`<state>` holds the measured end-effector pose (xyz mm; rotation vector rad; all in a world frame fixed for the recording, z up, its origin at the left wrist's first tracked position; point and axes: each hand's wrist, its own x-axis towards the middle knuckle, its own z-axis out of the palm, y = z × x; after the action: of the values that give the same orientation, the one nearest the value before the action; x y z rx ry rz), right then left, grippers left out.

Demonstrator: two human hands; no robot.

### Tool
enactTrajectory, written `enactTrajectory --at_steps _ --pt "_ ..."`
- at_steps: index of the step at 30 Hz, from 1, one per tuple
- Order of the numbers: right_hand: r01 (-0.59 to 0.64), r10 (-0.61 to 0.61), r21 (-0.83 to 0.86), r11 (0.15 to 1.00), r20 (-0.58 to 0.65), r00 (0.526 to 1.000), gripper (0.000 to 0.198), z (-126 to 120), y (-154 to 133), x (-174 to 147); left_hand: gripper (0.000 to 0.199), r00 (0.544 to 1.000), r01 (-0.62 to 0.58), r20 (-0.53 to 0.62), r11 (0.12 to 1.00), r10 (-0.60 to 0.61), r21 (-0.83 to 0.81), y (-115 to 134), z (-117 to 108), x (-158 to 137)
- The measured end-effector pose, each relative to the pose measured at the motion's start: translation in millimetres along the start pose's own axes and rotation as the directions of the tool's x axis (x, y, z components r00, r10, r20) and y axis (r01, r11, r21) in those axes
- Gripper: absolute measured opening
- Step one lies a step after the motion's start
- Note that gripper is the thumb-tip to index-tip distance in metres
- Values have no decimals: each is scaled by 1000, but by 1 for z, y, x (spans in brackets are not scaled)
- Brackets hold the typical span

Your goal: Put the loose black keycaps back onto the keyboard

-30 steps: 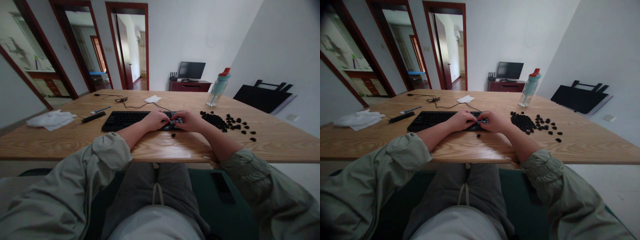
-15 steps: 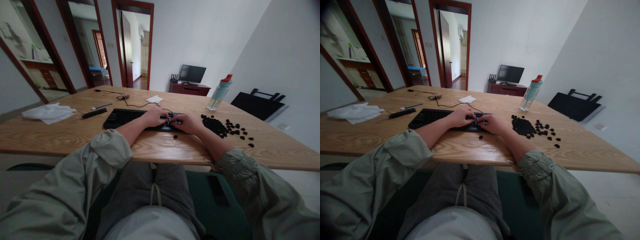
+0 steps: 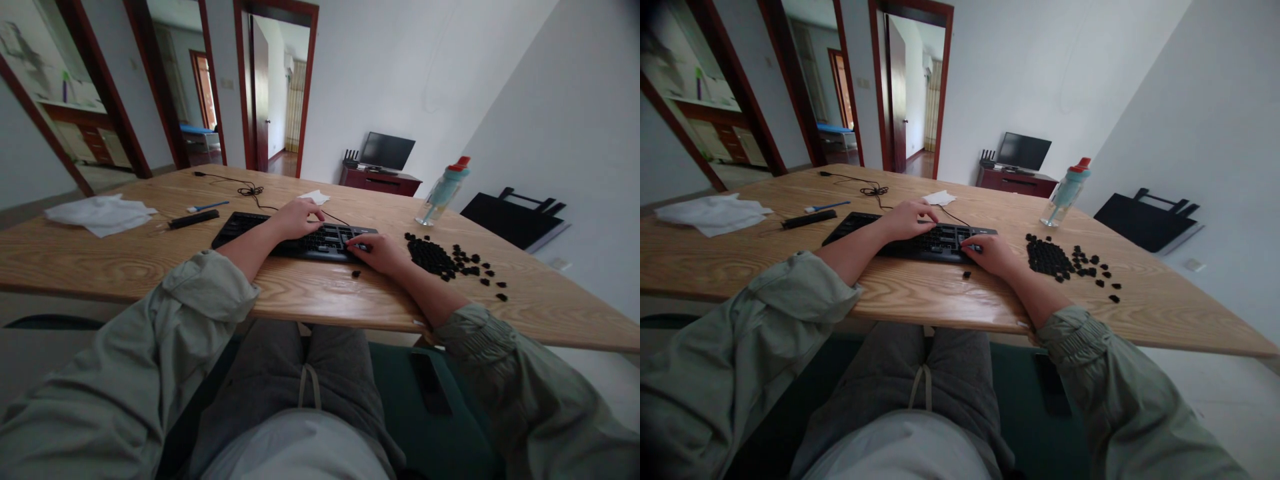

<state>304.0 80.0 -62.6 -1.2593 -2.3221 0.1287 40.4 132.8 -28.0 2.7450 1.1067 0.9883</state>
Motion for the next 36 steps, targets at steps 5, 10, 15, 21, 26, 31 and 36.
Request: enactTrajectory --at_steps 5,10,15,21,26,31,36 --pt "61 -62 -11 998 -35 997 27 1 1 0 18 1000 2 -12 1000 -2 -5 -9 -3 -2" --pt "57 -56 7 998 -49 997 26 2 2 0 20 1000 5 -17 1000 -5 7 -11 -6 -4" --pt "45 -45 4 999 -41 998 26 2 0 0 19 1000 9 -20 1000 -9 10 -9 -7 -5" --pt "90 -89 5 996 -102 991 21 6 5 1 20 1000 9 2 1000 -9 6 -8 -8 -4" --pt "113 -111 8 994 -131 985 19 8 7 3 21 1000 1 3 1000 -1 12 -8 -8 -4" --pt "155 -150 23 988 -154 977 17 8 6 3 20 1000 1 2 1000 -1 15 -8 -8 -4" --pt "140 -141 -14 990 -162 977 18 9 3 2 20 1000 -11 -3 1000 11 13 -8 -7 -5"
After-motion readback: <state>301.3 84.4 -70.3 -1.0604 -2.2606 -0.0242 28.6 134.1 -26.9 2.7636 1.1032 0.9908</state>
